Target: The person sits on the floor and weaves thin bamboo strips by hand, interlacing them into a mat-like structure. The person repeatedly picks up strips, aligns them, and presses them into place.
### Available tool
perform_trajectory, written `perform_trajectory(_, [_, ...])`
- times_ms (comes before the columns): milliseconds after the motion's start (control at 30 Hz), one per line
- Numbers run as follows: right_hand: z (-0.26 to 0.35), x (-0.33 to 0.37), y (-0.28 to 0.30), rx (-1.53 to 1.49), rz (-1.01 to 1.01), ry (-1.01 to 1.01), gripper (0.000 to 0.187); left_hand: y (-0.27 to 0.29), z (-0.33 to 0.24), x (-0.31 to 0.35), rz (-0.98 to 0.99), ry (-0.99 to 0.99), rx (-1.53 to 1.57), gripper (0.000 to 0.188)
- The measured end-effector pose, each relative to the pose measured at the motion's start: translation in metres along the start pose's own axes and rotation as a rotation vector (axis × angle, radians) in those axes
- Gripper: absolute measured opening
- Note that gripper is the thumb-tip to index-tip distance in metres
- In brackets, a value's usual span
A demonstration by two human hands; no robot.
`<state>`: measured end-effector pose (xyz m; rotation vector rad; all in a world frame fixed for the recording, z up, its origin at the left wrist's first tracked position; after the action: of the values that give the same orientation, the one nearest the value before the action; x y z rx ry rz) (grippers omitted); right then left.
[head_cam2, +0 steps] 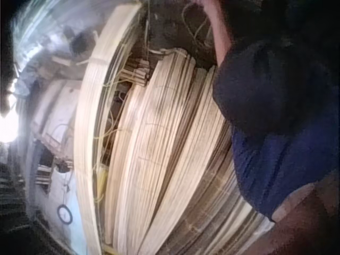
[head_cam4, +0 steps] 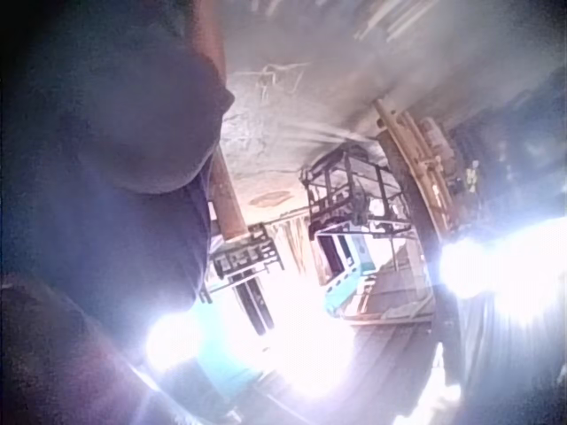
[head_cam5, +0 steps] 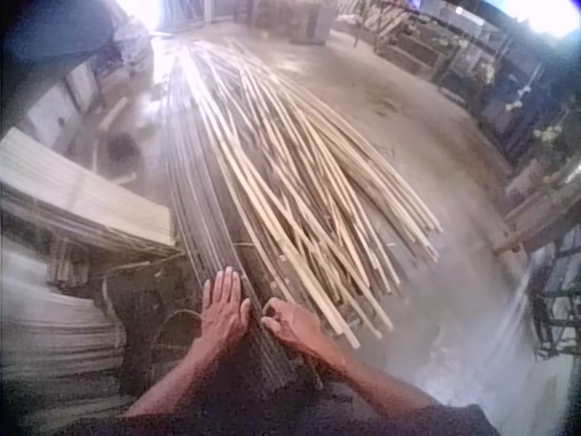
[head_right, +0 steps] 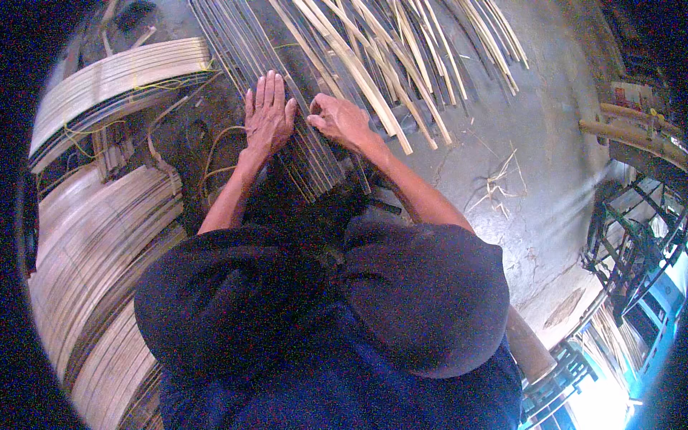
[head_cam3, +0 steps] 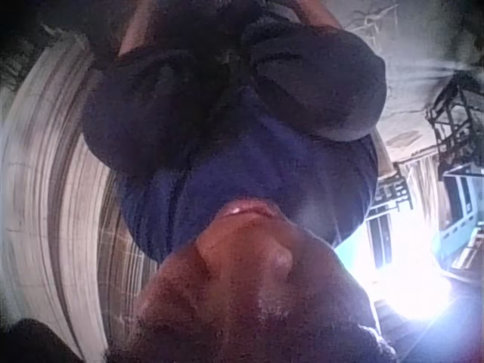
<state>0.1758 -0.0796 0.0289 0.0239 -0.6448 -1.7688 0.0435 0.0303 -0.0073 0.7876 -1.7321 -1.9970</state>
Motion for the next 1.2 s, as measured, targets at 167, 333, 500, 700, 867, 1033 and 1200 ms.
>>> perform_trajectory(167, [0.000, -0.002, 0.002, 0.000, 0.031, 0.000, 0.037, -0.003, 0.000, -0.001, 0.040, 0.004, -0.019, 0.071])
perform_trajectory(333, [-0.012, -0.009, -0.001, 0.041, 0.028, -0.088, 0.036, 0.005, -0.005, -0.005, 0.055, 0.024, -0.022, 0.081])
perform_trajectory(500, [-0.004, -0.009, -0.004, 0.132, 0.055, -0.126, 0.036, 0.004, -0.002, -0.001, -0.016, 0.022, 0.031, 0.078])
perform_trajectory(700, [-0.005, 0.004, -0.004, 0.281, -0.166, 0.096, 0.041, 0.019, -0.007, -0.005, -0.039, 0.005, 0.046, 0.066])
perform_trajectory(867, [0.028, 0.019, 0.012, 0.173, -0.291, -0.021, 0.041, 0.012, -0.010, -0.003, 0.011, 0.004, 0.040, 0.067])
perform_trajectory(1033, [0.018, 0.019, 0.003, 0.043, -0.440, 0.235, 0.037, 0.011, -0.009, -0.005, 0.066, -0.009, 0.056, 0.067])
perform_trajectory(1200, [0.007, 0.012, -0.012, 0.185, -0.266, 0.124, 0.038, 0.008, -0.005, 0.001, 0.051, 0.002, 0.053, 0.067])
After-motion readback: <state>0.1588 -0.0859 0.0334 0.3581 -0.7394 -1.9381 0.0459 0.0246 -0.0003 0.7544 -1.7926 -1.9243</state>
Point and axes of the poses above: each hand's wrist, its own x-axis away from the middle knuckle, its own y-axis out of the back of the hand, z = x × y, the point moved 5 cm from there along -x, towards the middle knuckle, and after that the axes turned 14 degrees about -x, right-handed, at the moved point
